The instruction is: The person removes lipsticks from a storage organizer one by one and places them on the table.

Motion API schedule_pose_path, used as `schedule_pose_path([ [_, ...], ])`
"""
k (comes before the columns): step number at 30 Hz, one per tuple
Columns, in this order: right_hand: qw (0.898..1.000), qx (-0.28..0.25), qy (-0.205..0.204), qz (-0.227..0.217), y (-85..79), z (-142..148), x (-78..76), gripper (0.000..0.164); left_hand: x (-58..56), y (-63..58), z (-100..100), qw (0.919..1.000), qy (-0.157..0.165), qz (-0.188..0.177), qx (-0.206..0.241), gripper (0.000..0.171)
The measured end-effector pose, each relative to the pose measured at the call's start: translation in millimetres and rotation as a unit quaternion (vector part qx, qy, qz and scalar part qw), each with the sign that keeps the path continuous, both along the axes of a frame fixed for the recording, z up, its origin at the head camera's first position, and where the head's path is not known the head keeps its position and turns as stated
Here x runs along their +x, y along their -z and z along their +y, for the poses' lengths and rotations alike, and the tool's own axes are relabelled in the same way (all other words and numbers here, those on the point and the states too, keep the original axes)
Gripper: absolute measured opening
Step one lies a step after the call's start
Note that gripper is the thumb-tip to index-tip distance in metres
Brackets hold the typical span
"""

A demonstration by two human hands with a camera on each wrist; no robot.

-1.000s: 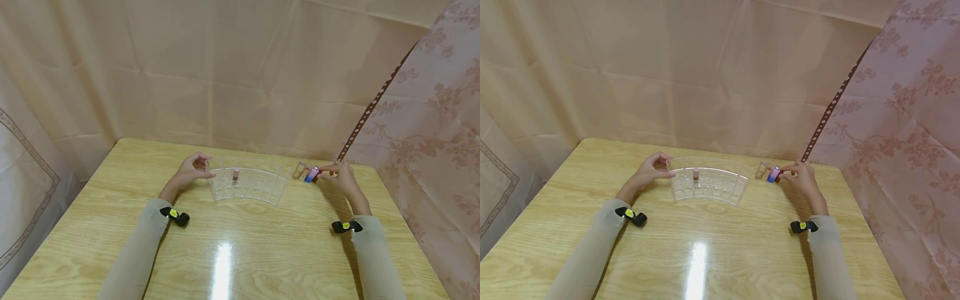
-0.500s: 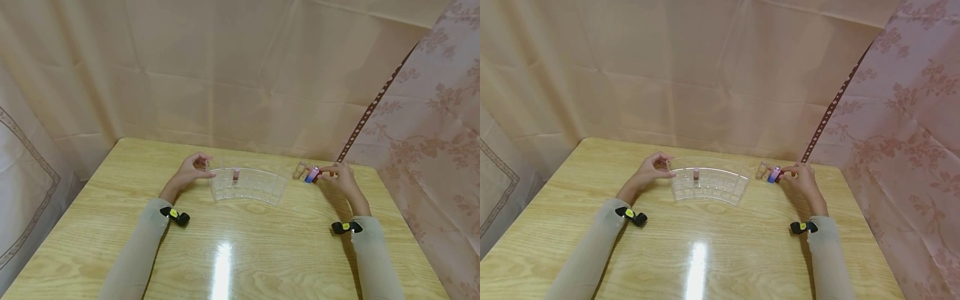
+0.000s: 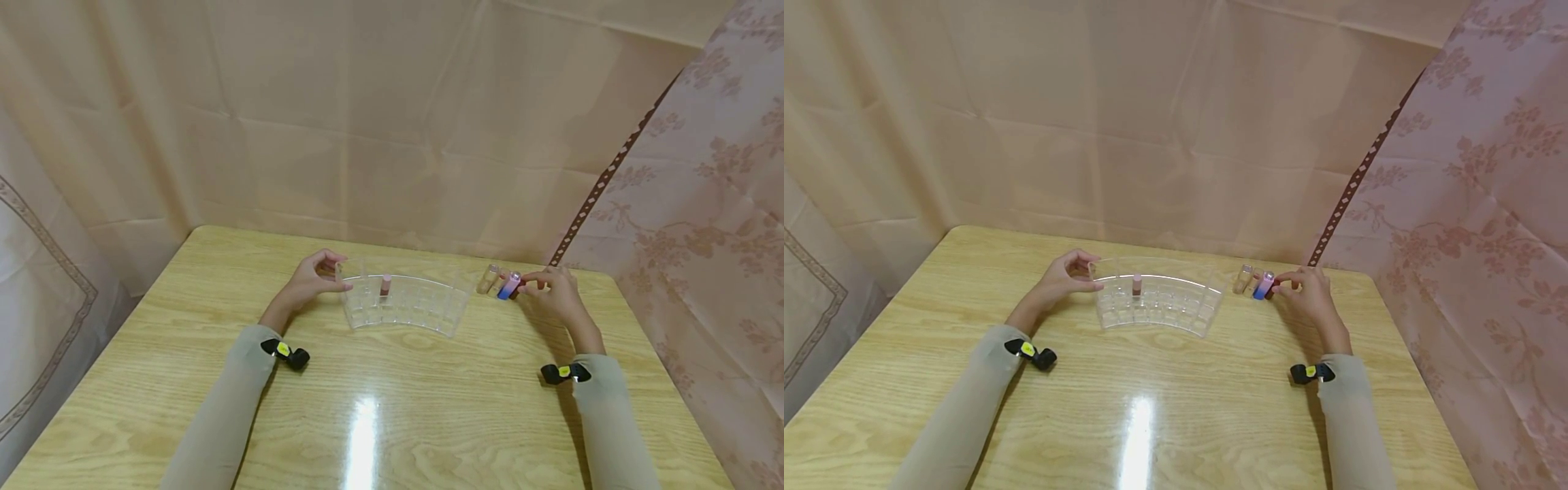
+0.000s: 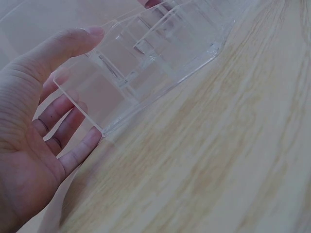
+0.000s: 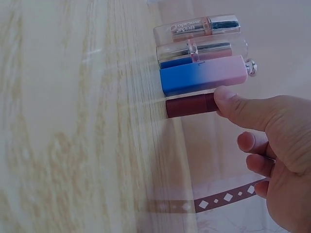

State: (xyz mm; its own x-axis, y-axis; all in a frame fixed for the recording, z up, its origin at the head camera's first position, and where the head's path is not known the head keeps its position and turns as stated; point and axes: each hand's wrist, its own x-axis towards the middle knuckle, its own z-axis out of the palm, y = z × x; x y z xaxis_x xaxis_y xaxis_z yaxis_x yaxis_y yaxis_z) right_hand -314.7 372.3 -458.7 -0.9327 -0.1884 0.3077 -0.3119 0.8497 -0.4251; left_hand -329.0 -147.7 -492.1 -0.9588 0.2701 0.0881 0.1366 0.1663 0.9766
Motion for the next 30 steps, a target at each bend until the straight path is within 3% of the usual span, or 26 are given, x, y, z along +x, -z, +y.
schedule_pose_path([
  [14,0.999,0.009,-0.005,0.032,4.4,0.1,1.7,0.019,-0.8,0.9,-0.2,1.0000,-0.001,-0.003,-0.004,0.060],
  [30,1.000,0.006,-0.001,0.031,1.3,-5.0,6.9,0.019,-0.4,0.4,-0.7,1.0000,0.002,-0.006,-0.006,0.062],
])
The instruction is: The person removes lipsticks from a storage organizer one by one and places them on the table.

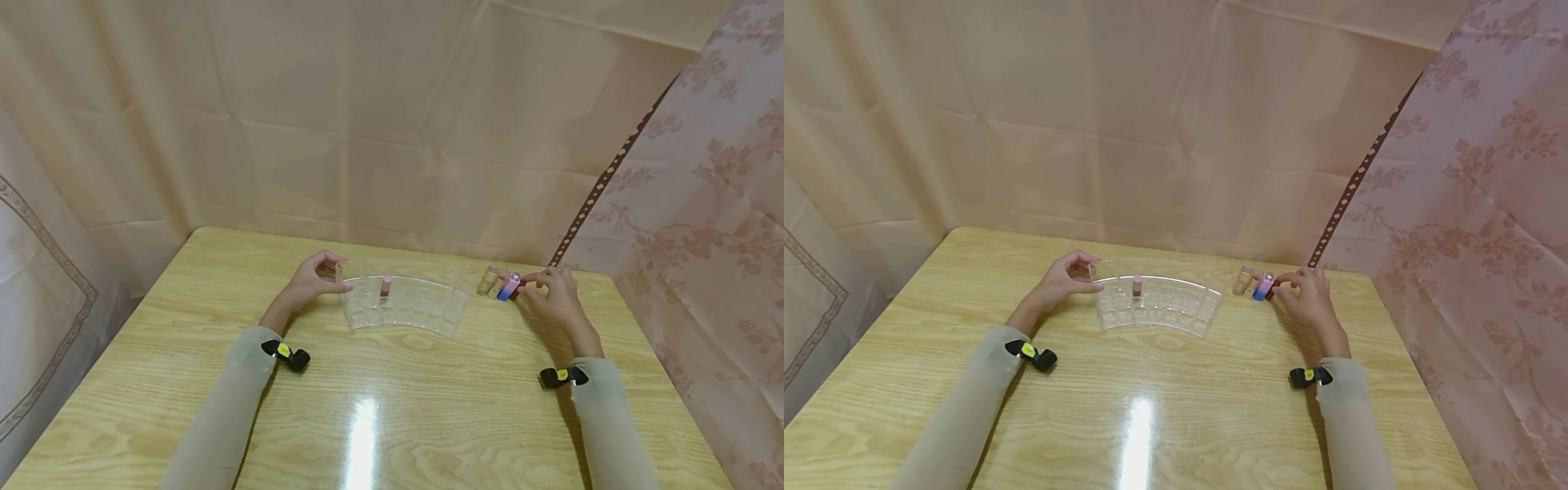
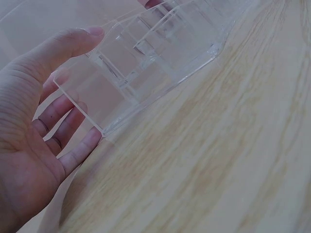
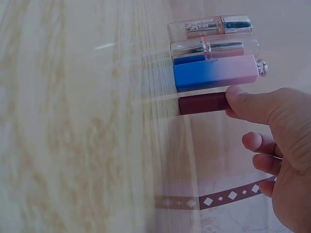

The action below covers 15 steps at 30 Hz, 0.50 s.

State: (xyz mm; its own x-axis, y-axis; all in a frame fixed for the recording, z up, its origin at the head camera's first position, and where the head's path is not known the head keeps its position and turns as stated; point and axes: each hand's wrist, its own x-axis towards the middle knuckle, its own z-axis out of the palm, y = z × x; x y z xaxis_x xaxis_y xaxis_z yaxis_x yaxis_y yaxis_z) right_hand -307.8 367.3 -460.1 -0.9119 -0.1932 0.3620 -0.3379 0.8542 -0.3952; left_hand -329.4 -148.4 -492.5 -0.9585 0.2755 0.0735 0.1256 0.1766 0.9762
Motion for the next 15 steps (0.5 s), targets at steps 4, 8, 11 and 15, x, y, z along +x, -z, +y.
schedule_pose_path([
  [4,1.000,0.000,0.002,-0.003,-0.1,-0.1,1.0,0.019,0.4,-0.2,0.5,1.0000,-0.001,0.002,-0.002,0.062],
  [8,1.000,0.000,0.001,-0.001,1.3,0.8,0.5,0.019,0.8,-0.1,0.6,1.0000,-0.001,0.005,-0.004,0.062],
  [11,1.000,-0.001,-0.003,0.001,2.4,1.6,-1.0,0.019,1.4,-0.6,1.0,1.0000,-0.002,0.007,-0.003,0.062],
  [15,1.000,0.000,-0.005,0.000,3.0,2.6,-1.9,0.019,1.7,-0.7,1.3,1.0000,-0.003,0.008,-0.002,0.062],
])
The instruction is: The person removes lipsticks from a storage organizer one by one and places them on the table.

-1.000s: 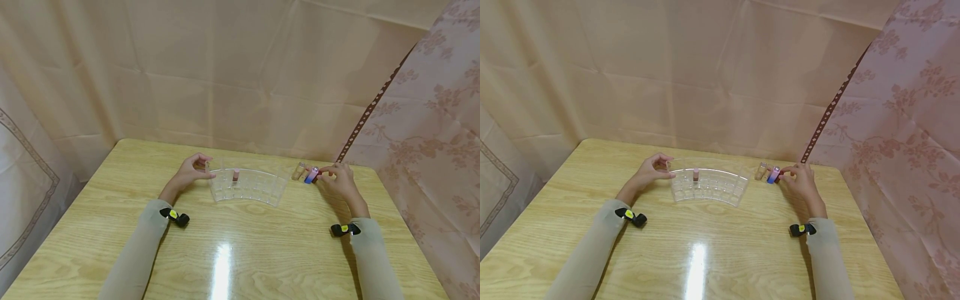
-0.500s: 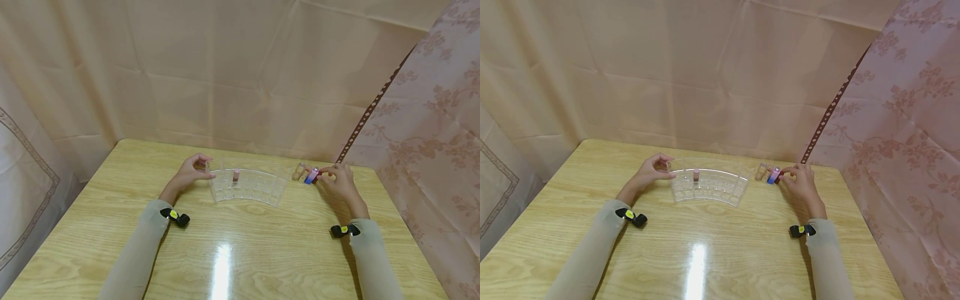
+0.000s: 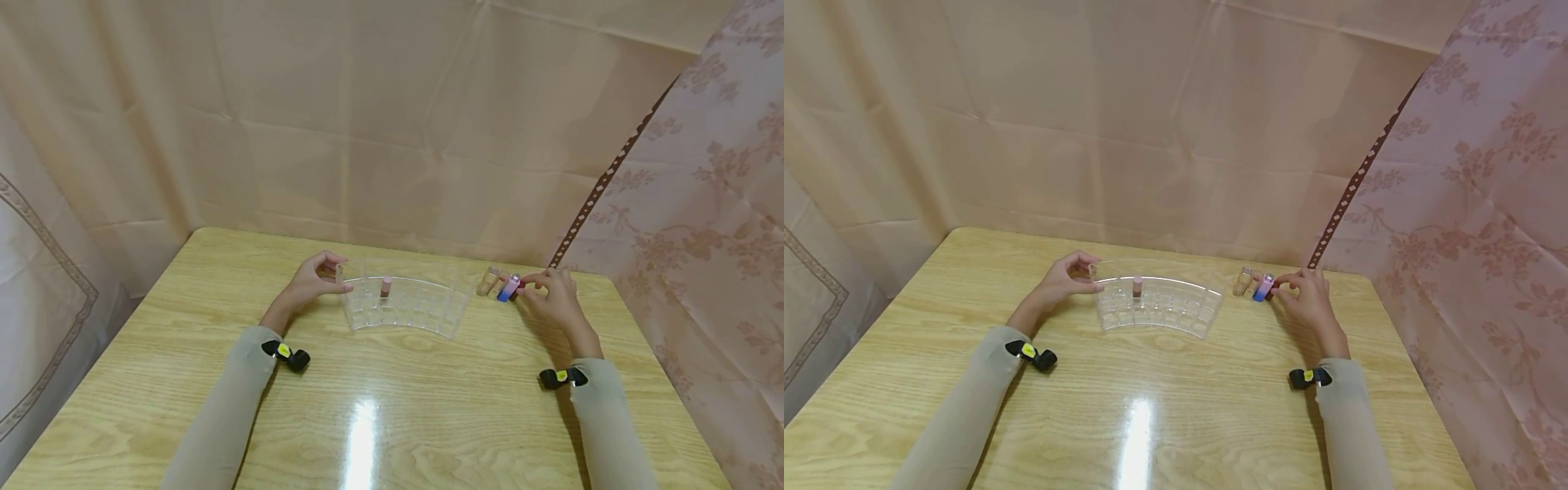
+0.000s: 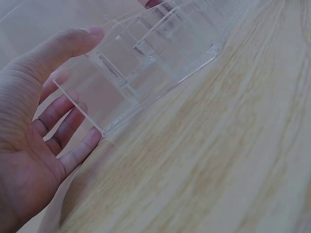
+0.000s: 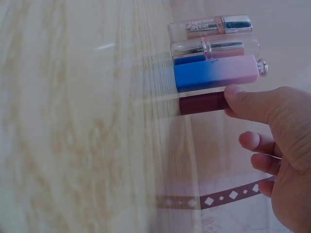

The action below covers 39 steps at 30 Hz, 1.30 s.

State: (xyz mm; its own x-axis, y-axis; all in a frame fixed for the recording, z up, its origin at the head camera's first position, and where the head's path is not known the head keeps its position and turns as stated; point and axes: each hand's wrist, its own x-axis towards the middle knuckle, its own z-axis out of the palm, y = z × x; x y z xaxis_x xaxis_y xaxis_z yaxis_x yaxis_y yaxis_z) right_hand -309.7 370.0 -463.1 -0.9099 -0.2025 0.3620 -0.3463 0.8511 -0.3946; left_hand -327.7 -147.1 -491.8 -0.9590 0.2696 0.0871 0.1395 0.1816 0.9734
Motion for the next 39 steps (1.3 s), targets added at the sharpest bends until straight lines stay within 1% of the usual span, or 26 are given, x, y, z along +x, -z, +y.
schedule_pose_path([
  [9,1.000,-0.006,0.001,-0.008,1.2,0.5,0.9,0.023,-0.8,3.6,-0.7,1.0000,0.003,0.003,0.001,0.060],
  [15,1.000,-0.001,0.004,-0.023,-0.4,0.0,2.6,0.027,-1.4,4.5,-0.8,1.0000,0.004,0.000,0.000,0.060],
  [20,0.999,0.001,0.006,-0.034,-0.7,0.0,2.1,0.028,-1.4,3.3,-0.2,1.0000,0.005,-0.005,0.000,0.060],
  [30,0.999,0.005,0.000,-0.039,-2.0,0.0,2.6,0.032,-1.2,1.1,0.1,0.9999,0.006,-0.008,0.008,0.060],
  [39,0.999,0.006,-0.006,-0.040,-1.7,2.0,0.5,0.035,-0.8,-0.4,0.2,0.9999,0.005,-0.009,0.006,0.061],
])
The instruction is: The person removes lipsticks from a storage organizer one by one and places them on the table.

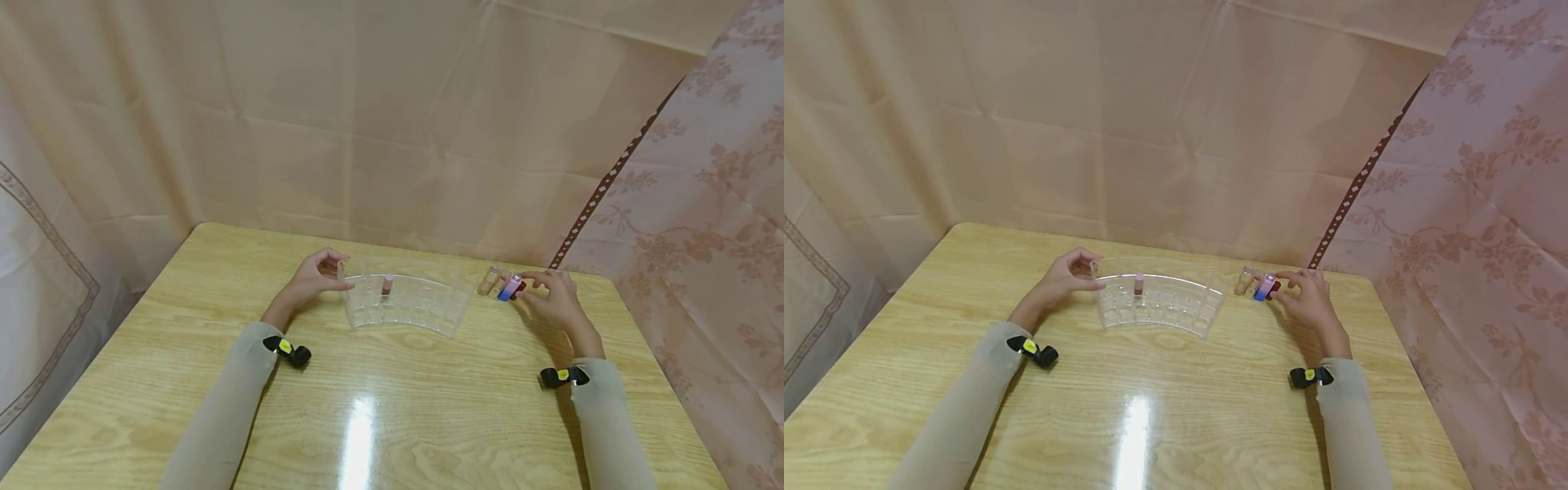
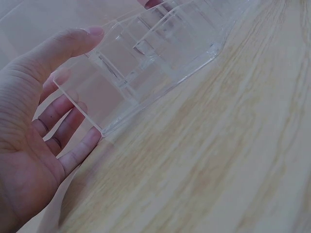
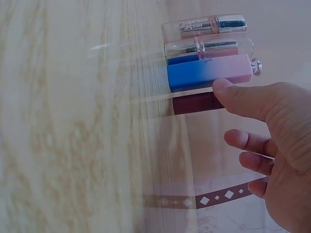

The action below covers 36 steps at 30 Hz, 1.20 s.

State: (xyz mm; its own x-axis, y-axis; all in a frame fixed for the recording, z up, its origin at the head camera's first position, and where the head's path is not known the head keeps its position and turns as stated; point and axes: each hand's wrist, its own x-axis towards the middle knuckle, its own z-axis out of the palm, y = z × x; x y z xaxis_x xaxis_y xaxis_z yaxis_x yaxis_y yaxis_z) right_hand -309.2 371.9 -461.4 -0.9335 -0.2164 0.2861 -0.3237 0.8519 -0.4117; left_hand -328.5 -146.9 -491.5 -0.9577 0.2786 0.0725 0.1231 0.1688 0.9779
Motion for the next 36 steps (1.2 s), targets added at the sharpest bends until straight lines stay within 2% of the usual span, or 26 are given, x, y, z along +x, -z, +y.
schedule_pose_path([
  [11,1.000,-0.029,-0.001,-0.011,-6.7,-3,3.6,0.043,0.7,-1.8,0,1.0000,0.001,0.001,0.000,0.060],
  [20,0.999,-0.029,-0.010,0.027,-14.5,-9,-0.2,0.042,0.7,0.2,-1,1.0000,0.000,-0.001,0.004,0.061],
  [28,0.999,-0.047,-0.006,0.018,-24.3,-14,2.5,0.042,-0.2,0.4,0,1.0000,0.000,-0.003,0.003,0.061],
  [36,0.997,-0.057,-0.023,0.040,-31.9,-21,5.2,0.038,-0.8,0.8,0,1.0000,0.003,-0.003,0.006,0.061],
])
